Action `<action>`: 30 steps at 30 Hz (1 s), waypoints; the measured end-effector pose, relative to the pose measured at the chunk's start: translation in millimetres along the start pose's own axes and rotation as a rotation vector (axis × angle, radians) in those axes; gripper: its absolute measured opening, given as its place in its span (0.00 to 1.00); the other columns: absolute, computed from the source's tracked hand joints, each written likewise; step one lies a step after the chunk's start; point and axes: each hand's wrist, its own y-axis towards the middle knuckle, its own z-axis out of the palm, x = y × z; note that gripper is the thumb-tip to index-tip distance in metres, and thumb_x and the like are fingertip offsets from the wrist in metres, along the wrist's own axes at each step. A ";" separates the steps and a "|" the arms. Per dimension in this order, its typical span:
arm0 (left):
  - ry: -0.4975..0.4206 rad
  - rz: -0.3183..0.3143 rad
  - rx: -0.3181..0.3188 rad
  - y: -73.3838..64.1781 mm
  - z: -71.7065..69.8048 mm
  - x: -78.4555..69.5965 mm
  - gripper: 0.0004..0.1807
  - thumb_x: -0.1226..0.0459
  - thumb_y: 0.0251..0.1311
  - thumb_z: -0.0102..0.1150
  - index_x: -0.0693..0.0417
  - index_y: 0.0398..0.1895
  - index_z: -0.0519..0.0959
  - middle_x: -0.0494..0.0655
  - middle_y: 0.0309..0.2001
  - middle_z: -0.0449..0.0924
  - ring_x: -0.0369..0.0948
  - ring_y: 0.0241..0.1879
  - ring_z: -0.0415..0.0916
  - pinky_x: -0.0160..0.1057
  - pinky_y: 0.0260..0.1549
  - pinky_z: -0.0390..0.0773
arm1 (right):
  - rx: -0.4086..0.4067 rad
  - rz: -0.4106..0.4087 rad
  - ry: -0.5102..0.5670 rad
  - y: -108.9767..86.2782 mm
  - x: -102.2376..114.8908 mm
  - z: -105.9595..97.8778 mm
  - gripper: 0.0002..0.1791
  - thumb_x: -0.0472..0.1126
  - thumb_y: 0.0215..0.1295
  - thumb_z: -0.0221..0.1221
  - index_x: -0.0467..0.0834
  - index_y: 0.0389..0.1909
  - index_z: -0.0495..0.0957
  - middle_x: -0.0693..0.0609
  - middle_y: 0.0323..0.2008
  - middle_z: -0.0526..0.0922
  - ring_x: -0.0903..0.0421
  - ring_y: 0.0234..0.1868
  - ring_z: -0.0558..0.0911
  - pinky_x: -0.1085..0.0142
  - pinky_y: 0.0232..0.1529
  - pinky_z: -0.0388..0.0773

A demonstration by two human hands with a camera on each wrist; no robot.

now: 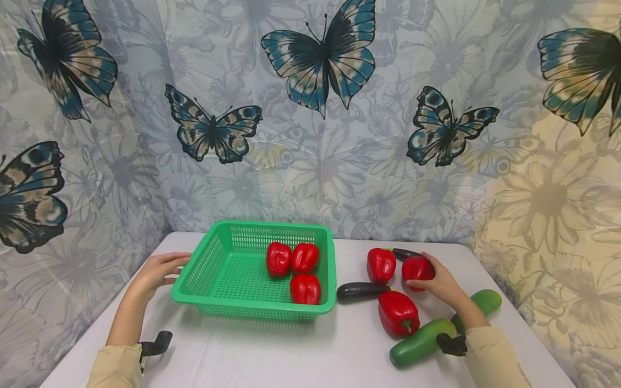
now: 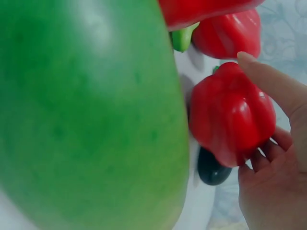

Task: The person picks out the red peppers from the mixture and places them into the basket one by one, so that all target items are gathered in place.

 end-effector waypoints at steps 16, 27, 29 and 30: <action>-0.021 0.014 0.010 -0.4 -0.4 0.8 0.29 0.52 0.68 0.56 0.63 0.65 0.72 0.49 0.50 0.82 0.31 0.35 0.80 0.39 0.42 0.85 | -0.035 -0.015 -0.014 0.3 -3.1 -1.8 0.53 0.47 0.60 0.67 0.23 0.71 0.45 0.19 0.63 0.59 0.25 0.60 0.66 0.35 0.59 0.71; -0.016 0.023 0.007 1.4 -0.7 1.1 0.28 0.53 0.69 0.55 0.64 0.65 0.71 0.54 0.53 0.80 0.31 0.35 0.80 0.40 0.43 0.85 | -0.084 -0.021 0.040 3.8 11.5 -6.1 0.53 0.50 0.63 0.64 0.26 0.73 0.43 0.22 0.65 0.59 0.27 0.61 0.65 0.39 0.55 0.76; -0.015 0.022 0.005 1.5 -0.7 1.1 0.29 0.53 0.69 0.55 0.64 0.65 0.71 0.55 0.53 0.80 0.31 0.35 0.80 0.40 0.43 0.85 | -0.093 -0.023 0.045 4.9 16.0 -7.3 0.53 0.51 0.64 0.63 0.27 0.73 0.43 0.22 0.65 0.59 0.28 0.61 0.66 0.40 0.55 0.77; -0.013 0.021 0.004 1.5 -0.7 1.0 0.29 0.53 0.69 0.55 0.64 0.65 0.71 0.55 0.53 0.80 0.31 0.35 0.80 0.40 0.43 0.85 | -0.096 -0.022 0.047 5.3 18.5 -7.8 0.53 0.51 0.64 0.63 0.27 0.74 0.43 0.23 0.65 0.60 0.28 0.61 0.66 0.40 0.55 0.77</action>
